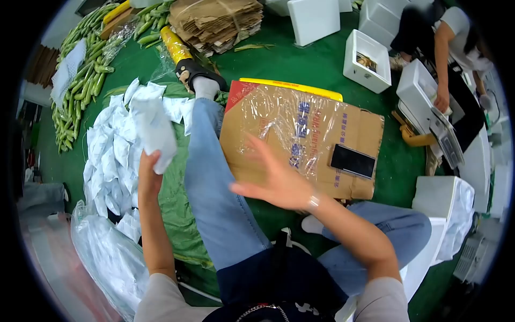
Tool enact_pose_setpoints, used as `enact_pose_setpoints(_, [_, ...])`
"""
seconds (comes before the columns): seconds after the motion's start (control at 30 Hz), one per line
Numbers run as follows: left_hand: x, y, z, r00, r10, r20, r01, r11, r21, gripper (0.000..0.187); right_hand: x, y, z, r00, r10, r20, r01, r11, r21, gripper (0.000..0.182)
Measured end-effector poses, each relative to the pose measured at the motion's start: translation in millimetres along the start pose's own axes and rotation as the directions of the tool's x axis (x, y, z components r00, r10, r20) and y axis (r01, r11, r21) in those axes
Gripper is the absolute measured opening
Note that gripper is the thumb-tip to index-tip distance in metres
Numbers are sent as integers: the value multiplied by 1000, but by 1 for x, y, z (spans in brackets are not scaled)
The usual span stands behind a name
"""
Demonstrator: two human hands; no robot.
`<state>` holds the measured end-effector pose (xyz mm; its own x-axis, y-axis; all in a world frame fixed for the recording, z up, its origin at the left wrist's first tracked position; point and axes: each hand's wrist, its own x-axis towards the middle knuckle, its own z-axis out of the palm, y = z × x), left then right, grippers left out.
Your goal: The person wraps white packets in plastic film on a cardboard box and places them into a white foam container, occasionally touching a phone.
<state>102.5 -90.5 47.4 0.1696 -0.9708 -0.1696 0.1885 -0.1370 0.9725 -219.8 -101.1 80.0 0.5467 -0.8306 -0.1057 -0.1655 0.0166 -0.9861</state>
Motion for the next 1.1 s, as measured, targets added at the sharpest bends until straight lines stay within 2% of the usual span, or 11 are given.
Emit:
enact_pose_setpoints(0.13, [-8, 16, 111, 761, 236, 604, -505, 800, 324, 99, 37, -7, 18, 948, -261, -185, 276, 960, 58, 98])
enact_pose_setpoints(0.23, [5, 14, 141, 691, 84, 718, -576, 665, 476, 90, 15, 2, -19, 922, 51, -384, 153, 864, 480, 82])
enact_pose_setpoints(0.4, [34, -76, 140, 959, -97, 268, -266, 31, 964, 57, 35, 56, -80, 739, -31, -673, -379, 806, -454, 91])
enact_pose_setpoints(0.43, [39, -90, 140, 958, -99, 269, -267, 27, 963, 57, 40, 65, -84, 750, -53, -660, -560, 481, -675, 94])
enact_pose_setpoints(0.53, [44, -105, 130, 942, -226, 248, -248, 30, 968, 37, 51, 110, -73, 763, -110, -637, -511, 502, -698, 96])
enact_pose_setpoints(0.6, [56, -87, 119, 827, -525, 200, 337, 749, 570, 29, 53, 124, -61, 728, -291, -620, -419, 527, -739, 96])
enact_pose_setpoints(0.63, [62, -83, 121, 829, -526, 192, 341, 746, 572, 29, 47, 129, -57, 732, -289, -617, -413, 532, -739, 96])
enact_pose_setpoints(0.83, [85, -68, 161, 867, -155, 474, 64, 977, 201, 26, 23, 115, -46, 916, -238, -322, -157, 527, -835, 101])
enact_pose_setpoints(0.9, [94, -84, 176, 379, 310, 872, -923, 199, 330, 43, 32, 113, -66, 926, -199, -320, -168, 541, -824, 99])
enact_pose_setpoints(1.0, [91, -65, 188, 383, 171, 908, -921, 148, 360, 66, 54, 115, -107, 997, -20, -71, -34, 733, -679, 97])
enact_pose_setpoints(1.1, [105, -62, 194, 361, 86, 929, -932, 9, 362, 83, 46, 125, -100, 920, -203, -336, 8, 866, -500, 95])
